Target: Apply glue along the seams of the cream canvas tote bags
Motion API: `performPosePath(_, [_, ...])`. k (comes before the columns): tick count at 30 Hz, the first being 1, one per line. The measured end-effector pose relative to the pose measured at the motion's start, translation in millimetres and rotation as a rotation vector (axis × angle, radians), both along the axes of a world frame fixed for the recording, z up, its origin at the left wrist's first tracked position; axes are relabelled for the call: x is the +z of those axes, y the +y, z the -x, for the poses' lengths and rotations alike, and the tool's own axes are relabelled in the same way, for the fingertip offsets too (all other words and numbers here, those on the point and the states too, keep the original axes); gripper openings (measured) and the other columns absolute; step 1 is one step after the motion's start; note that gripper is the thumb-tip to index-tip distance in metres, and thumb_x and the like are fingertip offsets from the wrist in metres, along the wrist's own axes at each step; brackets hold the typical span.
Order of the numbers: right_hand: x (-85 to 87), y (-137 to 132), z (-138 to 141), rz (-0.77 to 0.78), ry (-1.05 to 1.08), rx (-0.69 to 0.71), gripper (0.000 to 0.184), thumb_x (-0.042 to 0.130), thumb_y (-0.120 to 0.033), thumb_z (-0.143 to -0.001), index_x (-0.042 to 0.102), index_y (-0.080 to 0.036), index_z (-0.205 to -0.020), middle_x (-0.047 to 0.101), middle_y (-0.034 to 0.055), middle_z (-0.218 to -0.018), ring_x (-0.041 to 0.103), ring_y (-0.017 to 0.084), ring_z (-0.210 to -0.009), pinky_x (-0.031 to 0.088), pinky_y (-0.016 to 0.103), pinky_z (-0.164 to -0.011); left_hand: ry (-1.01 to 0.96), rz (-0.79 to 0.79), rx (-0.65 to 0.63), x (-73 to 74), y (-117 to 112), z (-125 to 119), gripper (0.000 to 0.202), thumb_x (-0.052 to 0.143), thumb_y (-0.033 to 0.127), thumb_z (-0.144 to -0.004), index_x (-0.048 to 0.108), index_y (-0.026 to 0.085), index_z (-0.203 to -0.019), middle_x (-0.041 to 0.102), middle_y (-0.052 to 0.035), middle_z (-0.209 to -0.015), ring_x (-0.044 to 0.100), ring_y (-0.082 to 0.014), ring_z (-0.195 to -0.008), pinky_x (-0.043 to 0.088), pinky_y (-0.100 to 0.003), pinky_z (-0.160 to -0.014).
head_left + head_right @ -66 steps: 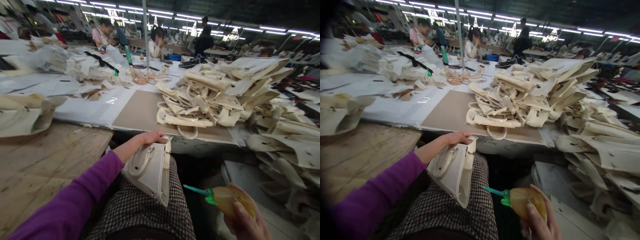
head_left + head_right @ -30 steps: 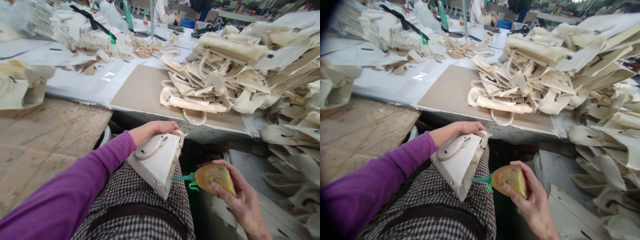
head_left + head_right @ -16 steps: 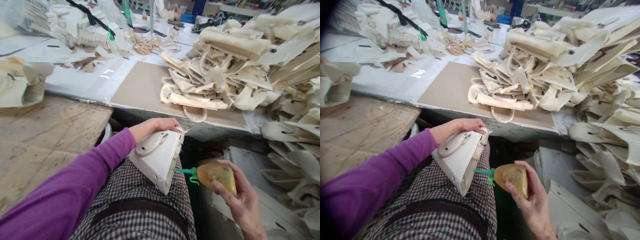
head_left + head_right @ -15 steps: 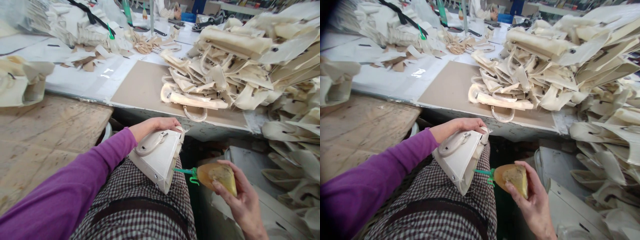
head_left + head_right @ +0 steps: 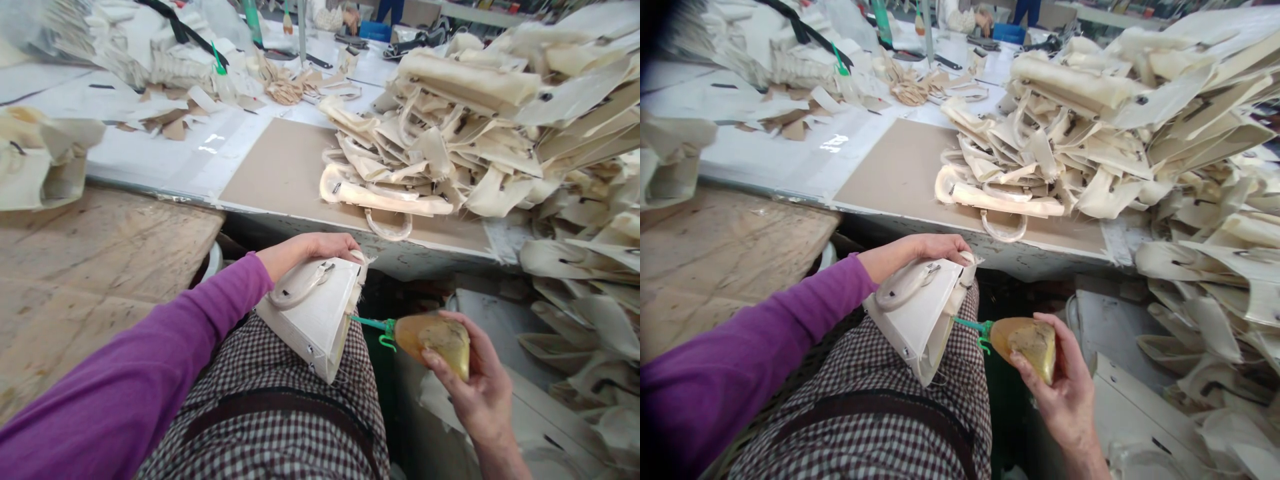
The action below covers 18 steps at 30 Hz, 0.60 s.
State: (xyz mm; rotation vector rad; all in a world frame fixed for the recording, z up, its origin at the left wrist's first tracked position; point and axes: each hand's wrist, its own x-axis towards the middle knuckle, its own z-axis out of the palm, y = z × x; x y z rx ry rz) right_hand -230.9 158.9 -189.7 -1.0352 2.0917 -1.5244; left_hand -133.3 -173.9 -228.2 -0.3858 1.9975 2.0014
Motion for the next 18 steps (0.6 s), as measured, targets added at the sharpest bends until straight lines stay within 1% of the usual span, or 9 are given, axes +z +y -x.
performPosePath(3, [1.5, 0.9, -0.3, -0.011, -0.009, 0.035, 0.049, 0.085, -0.036, -0.075, 0.064, -0.026, -0.119, 0.07, 0.004, -0.104, 0.068, 0.016, -0.08, 0.059, 0.018, -0.07, -0.019, -0.013, 0.027, 0.9, 0.6, -2.0, 0.021, 0.08, 0.033, -0.067, 0.075, 0.014, -0.074, 0.068, -0.0025, -0.064, 0.055, -0.0123, -0.053, 0.043, -0.022, -0.053])
performPosePath(6, [4.5, 4.3, -0.1, -0.081, -0.07, 0.132, 0.048, 0.085, -0.038, -0.074, 0.066, -0.028, -0.117, 0.071, 0.0018, -0.098, 0.068, 0.016, -0.078, 0.058, 0.017, -0.067, -0.002, -0.008, 0.03, 3.3, 2.1, -3.4, 0.02, 0.081, 0.032, -0.066, 0.073, 0.014, -0.071, 0.067, -0.0021, -0.064, 0.053, -0.0113, -0.052, 0.041, -0.021, -0.05])
performPosePath(8, [5.6, 6.4, -0.2, -0.117, -0.131, 0.146, 0.047, 0.085, -0.04, -0.074, 0.067, -0.028, -0.116, 0.071, 0.0014, -0.095, 0.067, 0.016, -0.075, 0.058, 0.018, -0.063, 0.016, -0.01, 0.021, 4.3, 2.8, -3.7, 0.021, 0.08, 0.033, -0.066, 0.072, 0.013, -0.069, 0.066, -0.0019, -0.062, 0.052, -0.0108, -0.051, 0.04, -0.02, -0.049])
performPosePath(9, [5.5, 6.9, -0.3, -0.124, -0.16, 0.115, 0.048, 0.084, -0.042, -0.074, 0.067, -0.027, -0.116, 0.07, 0.0018, -0.096, 0.067, 0.017, -0.074, 0.058, 0.019, -0.06, 0.022, -0.011, 0.018, 4.4, 2.9, -3.8, 0.022, 0.08, 0.033, -0.066, 0.072, 0.013, -0.069, 0.065, -0.0019, -0.062, 0.051, -0.0107, -0.051, 0.04, -0.02, -0.049])
performPosePath(11, [4.5, 6.2, -1.1, -0.123, -0.196, 0.007, 0.052, 0.083, -0.045, -0.074, 0.065, -0.026, -0.118, 0.069, 0.0029, -0.097, 0.066, 0.018, -0.071, 0.056, 0.021, -0.052, 0.029, -0.012, 0.019, 4.0, 2.4, -3.7, 0.022, 0.08, 0.033, -0.066, 0.072, 0.013, -0.07, 0.065, -0.0023, -0.062, 0.052, -0.0111, -0.051, 0.04, -0.02, -0.049])
performPosePath(13, [2.6, 2.8, -2.5, -0.105, -0.207, -0.082, 0.057, 0.084, -0.047, -0.072, 0.064, -0.024, -0.12, 0.069, 0.0042, -0.098, 0.065, 0.019, -0.069, 0.055, 0.022, -0.048, 0.033, -0.006, 0.025, 3.1, 1.4, -3.8, 0.023, 0.081, 0.033, -0.065, 0.073, 0.013, -0.072, 0.066, -0.0032, -0.064, 0.053, -0.0117, -0.052, 0.04, -0.021, -0.05])
performPosePath(15, [0.5, -2.0, -4.3, -0.083, -0.209, -0.112, 0.06, 0.086, -0.046, -0.07, 0.064, -0.023, -0.12, 0.069, 0.0055, -0.098, 0.065, 0.02, -0.07, 0.056, 0.024, -0.05, 0.034, 0.002, 0.032, 2.5, 0.4, -4.2, 0.024, 0.082, 0.034, -0.066, 0.074, 0.012, -0.073, 0.067, -0.004, -0.064, 0.053, -0.0123, -0.052, 0.04, -0.022, -0.05])
performPosePath(18, [-1.9, -8.2, -7.2, -0.072, -0.221, -0.11, 0.062, 0.087, -0.045, -0.069, 0.063, -0.023, -0.121, 0.069, 0.0066, -0.101, 0.065, 0.021, -0.074, 0.058, 0.025, -0.053, 0.035, 0.011, 0.046, 3.2, 0.1, -4.9, 0.024, 0.082, 0.033, -0.066, 0.075, 0.012, -0.073, 0.066, -0.0045, -0.063, 0.053, -0.0127, -0.052, 0.04, -0.022, -0.05])
